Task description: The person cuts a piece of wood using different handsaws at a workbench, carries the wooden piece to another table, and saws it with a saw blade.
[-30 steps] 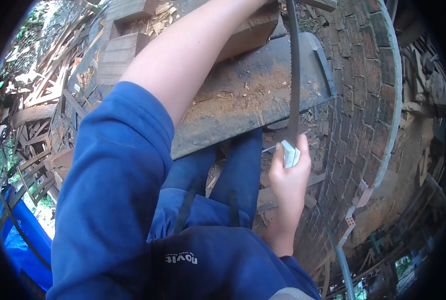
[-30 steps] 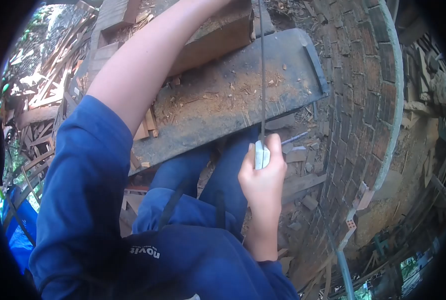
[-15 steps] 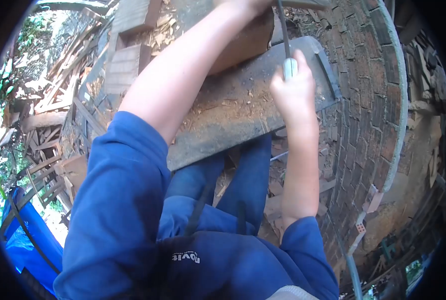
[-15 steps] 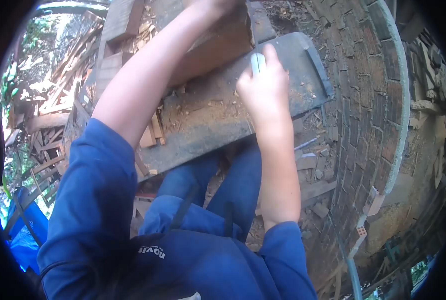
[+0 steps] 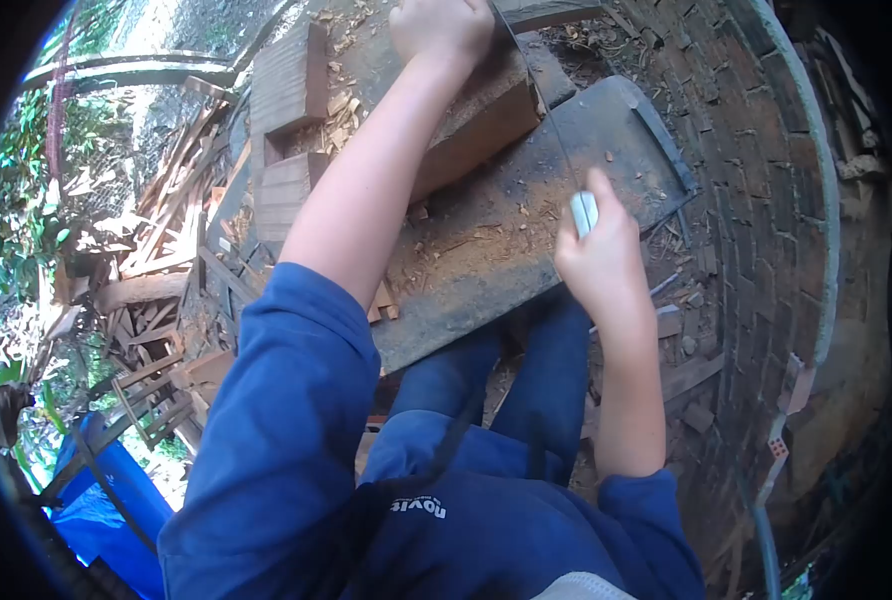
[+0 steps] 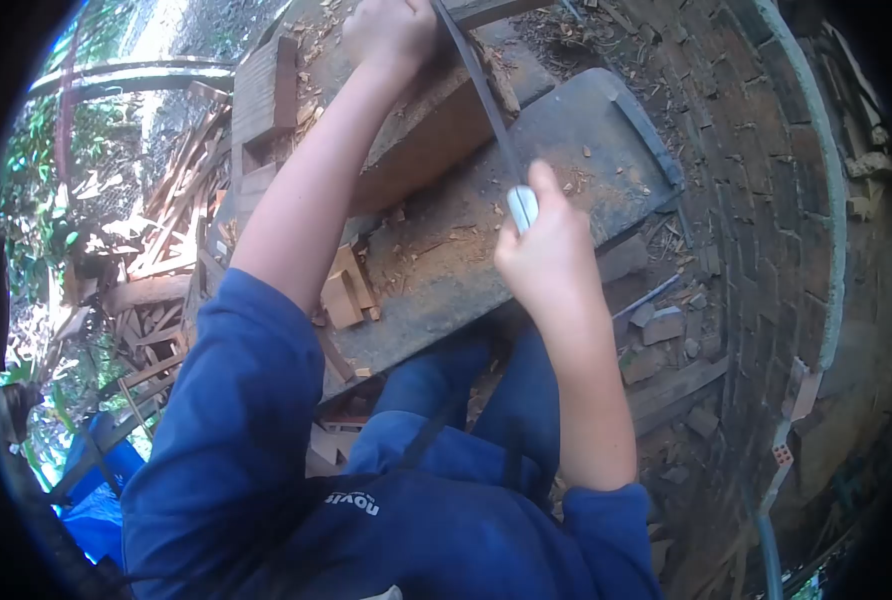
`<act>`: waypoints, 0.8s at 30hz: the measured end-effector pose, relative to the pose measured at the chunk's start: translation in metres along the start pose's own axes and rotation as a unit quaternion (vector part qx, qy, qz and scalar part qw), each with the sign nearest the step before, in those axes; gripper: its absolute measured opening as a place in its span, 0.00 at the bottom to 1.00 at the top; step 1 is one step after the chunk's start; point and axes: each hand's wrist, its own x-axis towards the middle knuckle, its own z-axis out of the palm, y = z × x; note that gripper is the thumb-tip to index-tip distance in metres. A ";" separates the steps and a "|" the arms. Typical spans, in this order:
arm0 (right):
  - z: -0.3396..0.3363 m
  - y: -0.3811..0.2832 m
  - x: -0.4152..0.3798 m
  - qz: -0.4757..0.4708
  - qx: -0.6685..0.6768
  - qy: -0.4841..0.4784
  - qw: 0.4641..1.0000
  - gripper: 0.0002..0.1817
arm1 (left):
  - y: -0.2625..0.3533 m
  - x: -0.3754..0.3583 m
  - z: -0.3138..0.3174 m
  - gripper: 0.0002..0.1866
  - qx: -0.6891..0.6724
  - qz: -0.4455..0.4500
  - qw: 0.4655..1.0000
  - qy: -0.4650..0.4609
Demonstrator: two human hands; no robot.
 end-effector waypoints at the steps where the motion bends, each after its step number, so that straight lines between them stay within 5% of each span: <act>1: 0.002 0.008 -0.017 0.028 0.016 -0.013 0.999 0.16 | 0.002 0.000 -0.001 0.15 0.005 -0.011 1.000 -0.006; 5: -0.024 0.026 -0.104 0.061 0.042 -0.001 0.997 0.07 | 0.004 0.005 -0.002 0.15 -0.002 -0.031 0.999 -0.034; 9: -0.059 -0.003 -0.145 0.109 0.066 -0.001 0.992 0.08 | 0.008 0.000 -0.005 0.17 0.004 -0.041 0.998 -0.056; 11: -0.069 -0.025 -0.144 0.124 0.067 -0.014 0.990 0.09 | 0.006 -0.004 0.007 0.20 0.040 0.026 0.991 0.121; 15: -0.091 -0.055 -0.140 0.154 0.053 -0.064 0.985 0.12 | 0.003 -0.006 0.009 0.24 0.022 0.013 0.994 0.105; 17: -0.106 -0.072 -0.139 0.170 0.064 -0.086 0.980 0.13 | 0.004 -0.006 0.004 0.23 -0.005 -0.020 1.000 -0.015; 20: -0.126 -0.104 -0.132 0.199 0.100 -0.083 0.971 0.17 | 0.006 -0.007 0.016 0.23 0.044 -0.012 0.992 0.114; 24: -0.151 -0.135 -0.130 0.210 0.210 -0.100 0.949 0.29 | 0.003 -0.006 0.019 0.22 0.011 -0.024 0.999 0.040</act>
